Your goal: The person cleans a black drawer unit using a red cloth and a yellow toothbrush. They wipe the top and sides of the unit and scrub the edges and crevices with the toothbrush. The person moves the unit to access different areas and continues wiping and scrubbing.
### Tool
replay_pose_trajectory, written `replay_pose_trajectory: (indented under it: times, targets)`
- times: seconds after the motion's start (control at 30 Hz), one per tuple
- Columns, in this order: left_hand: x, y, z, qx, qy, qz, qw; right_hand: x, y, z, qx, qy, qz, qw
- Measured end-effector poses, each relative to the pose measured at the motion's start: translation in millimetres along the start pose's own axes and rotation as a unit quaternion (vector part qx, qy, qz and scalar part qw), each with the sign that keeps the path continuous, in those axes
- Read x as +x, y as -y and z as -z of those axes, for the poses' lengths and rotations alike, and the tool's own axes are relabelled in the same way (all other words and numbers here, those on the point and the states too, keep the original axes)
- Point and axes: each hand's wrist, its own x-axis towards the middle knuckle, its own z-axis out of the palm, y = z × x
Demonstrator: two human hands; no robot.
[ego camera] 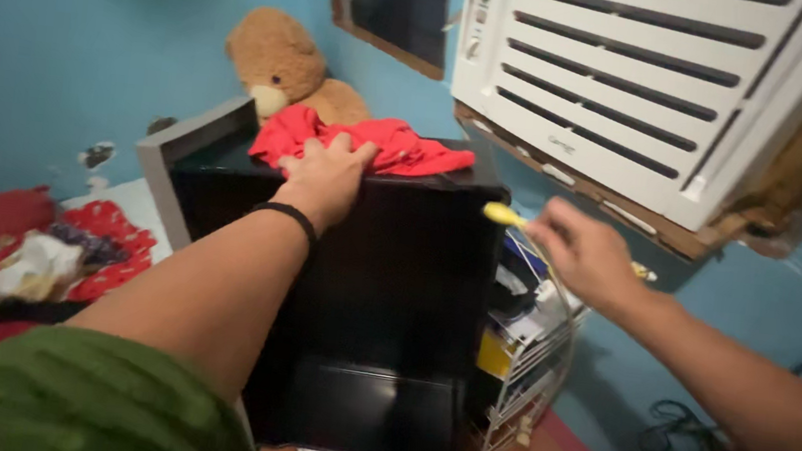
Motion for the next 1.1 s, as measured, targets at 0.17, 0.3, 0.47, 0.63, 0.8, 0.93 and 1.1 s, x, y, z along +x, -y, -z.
replay_pose_trajectory:
  times: [0.17, 0.3, 0.47, 0.63, 0.8, 0.93, 1.1]
  targets:
    - [1.3, 6.8, -7.3, 0.000, -0.029, 0.003, 1.000, 2.7, 7.7, -12.3, -0.081, 0.109, -0.006, 0.991]
    - [7.6, 0.8, -12.7, 0.011, -0.044, 0.003, 0.999, 1.6, 12.6, -9.2, -0.086, -0.024, -0.037, 0.995]
    - [9.9, -4.7, -9.9, 0.005, -0.048, 0.020, 0.999, -2.4, 7.7, -11.5, -0.117, 0.051, -0.023, 0.992]
    - [1.6, -6.6, -11.2, 0.002, -0.061, 0.026, 0.998, -4.1, -7.0, -18.9, -0.066, 0.011, -0.014, 0.998]
    - [7.1, -7.7, -8.4, -0.005, -0.050, 0.027, 0.998, -11.9, -13.1, -16.4, -0.094, 0.089, -0.030, 0.991]
    - [5.2, -6.8, -10.0, -0.002, -0.048, 0.037, 0.998, -20.8, -14.1, -23.3, -0.093, 0.167, 0.016, 0.981]
    - [3.7, -8.2, -10.7, -0.013, -0.057, 0.034, 0.998, -4.7, -31.5, -19.4, -0.050, 0.024, 0.008, 0.998]
